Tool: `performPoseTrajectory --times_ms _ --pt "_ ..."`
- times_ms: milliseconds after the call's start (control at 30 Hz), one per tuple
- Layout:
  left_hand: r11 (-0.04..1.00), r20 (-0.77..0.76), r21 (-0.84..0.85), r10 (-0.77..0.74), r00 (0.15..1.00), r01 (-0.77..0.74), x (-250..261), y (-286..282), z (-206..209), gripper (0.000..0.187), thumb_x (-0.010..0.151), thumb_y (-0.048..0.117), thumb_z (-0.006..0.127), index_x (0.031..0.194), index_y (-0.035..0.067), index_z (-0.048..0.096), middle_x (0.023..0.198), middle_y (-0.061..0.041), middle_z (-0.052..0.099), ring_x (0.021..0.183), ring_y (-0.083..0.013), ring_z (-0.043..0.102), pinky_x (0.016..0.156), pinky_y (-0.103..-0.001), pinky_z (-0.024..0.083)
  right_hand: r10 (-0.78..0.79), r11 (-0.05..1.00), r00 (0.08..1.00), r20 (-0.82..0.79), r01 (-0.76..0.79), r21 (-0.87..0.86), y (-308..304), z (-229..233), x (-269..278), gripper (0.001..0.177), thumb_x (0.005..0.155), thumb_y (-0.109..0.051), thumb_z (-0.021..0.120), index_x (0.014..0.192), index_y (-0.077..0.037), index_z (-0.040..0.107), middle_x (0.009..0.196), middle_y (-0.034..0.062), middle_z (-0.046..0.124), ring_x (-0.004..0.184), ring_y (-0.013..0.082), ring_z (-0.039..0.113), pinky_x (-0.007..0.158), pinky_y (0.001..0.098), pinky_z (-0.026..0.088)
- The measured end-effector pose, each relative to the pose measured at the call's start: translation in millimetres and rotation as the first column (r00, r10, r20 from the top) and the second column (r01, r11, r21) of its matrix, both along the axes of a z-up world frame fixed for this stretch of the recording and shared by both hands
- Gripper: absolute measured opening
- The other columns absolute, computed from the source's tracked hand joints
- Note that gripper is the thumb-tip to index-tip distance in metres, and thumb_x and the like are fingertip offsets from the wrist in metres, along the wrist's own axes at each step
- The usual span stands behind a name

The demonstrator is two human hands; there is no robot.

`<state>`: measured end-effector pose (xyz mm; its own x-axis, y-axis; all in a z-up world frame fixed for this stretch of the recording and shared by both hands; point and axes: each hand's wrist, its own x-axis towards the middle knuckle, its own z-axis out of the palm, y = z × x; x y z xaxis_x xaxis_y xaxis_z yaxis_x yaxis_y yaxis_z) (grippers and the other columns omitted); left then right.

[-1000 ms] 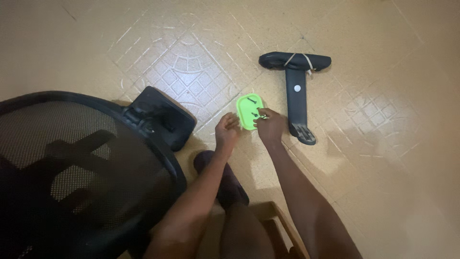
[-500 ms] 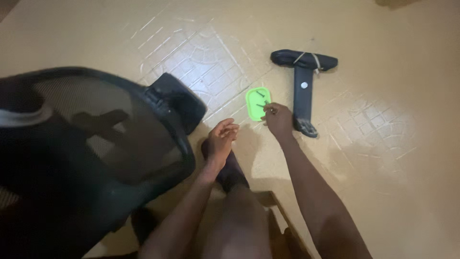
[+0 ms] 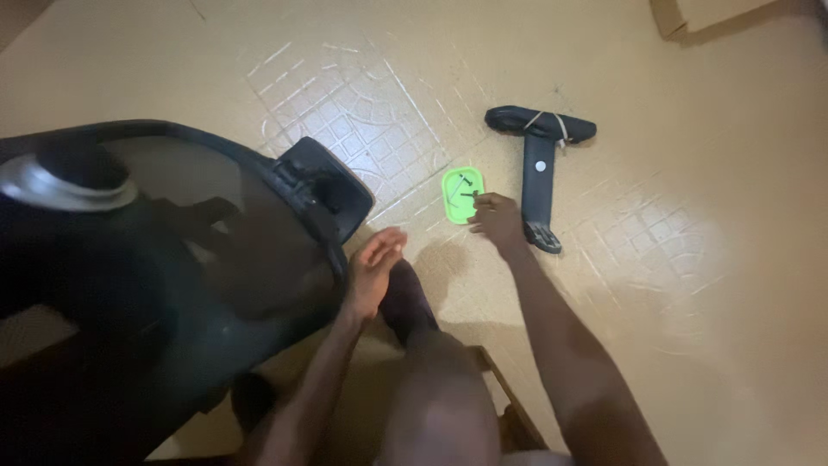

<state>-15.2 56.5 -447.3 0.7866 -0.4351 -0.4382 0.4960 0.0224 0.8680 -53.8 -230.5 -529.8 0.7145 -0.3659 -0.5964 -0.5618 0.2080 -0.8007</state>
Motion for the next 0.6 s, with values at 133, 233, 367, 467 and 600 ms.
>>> performPoseTrajectory --times_ms 133,233,367,467,600 --pt "0.997 0.079 -0.057 0.05 0.996 -0.046 5.8 -5.7 43.0 0.042 0.1 0.014 0.062 0.139 -0.002 0.056 0.134 -0.013 0.068 0.131 -0.0209 0.061 0.113 -0.033 0.045 0.09 0.995 0.993 -0.072 -0.093 -0.038 -14.2 61.5 5.5 0.029 0.095 -0.004 0.057 0.121 0.003 0.067 0.107 0.016 0.075 0.089 0.0213 0.075 0.071 0.0325 0.062" --pt "0.988 0.123 -0.083 0.138 0.983 -0.128 3.5 -8.5 103.9 0.044 0.1 0.012 0.062 0.141 -0.003 0.055 0.13 -0.014 0.069 0.126 -0.0218 0.064 0.106 -0.034 0.049 0.17 0.986 0.985 0.031 -0.17 -0.002 -10.0 133.9 23.0 0.027 0.096 -0.006 0.057 0.117 0.006 0.07 0.104 0.0167 0.075 0.089 0.0228 0.074 0.071 0.0331 0.06" --pt "0.979 0.258 0.022 0.19 0.947 -0.203 -24.9 16.8 217.0 0.043 0.1 0.011 0.062 0.14 -0.002 0.057 0.121 -0.014 0.071 0.114 -0.021 0.067 0.099 -0.033 0.054 0.317 0.948 0.935 0.16 -0.308 -0.077 27.8 249.4 42.1 0.026 0.097 -0.008 0.057 0.118 0.001 0.068 0.105 0.0131 0.077 0.091 0.0199 0.076 0.073 0.0298 0.06" --pt "0.969 0.408 0.114 0.155 0.9 -0.219 -53.5 43.3 304.6 0.038 0.099 0.009 0.06 0.136 -0.001 0.06 0.122 -0.012 0.069 0.115 -0.0192 0.066 0.098 -0.032 0.055 0.399 0.917 0.875 0.273 -0.381 -0.118 69.7 334.0 52.4 0.025 0.098 -0.009 0.058 0.119 0.0 0.068 0.105 0.0124 0.077 0.093 0.019 0.075 0.076 0.0296 0.06" --pt "0.913 0.605 0.211 0.159 0.78 -0.349 -89.1 87.9 388.1 0.036 0.096 0.001 0.06 0.132 -0.001 0.063 0.123 -0.012 0.07 0.116 -0.0184 0.068 0.098 -0.032 0.056 0.503 0.848 0.701 0.505 -0.513 -0.133 143.1 419.8 57.3 0.026 0.1 -0.012 0.062 0.121 0.003 0.069 0.105 0.0125 0.076 0.097 0.0191 0.076 0.081 0.0318 0.062"
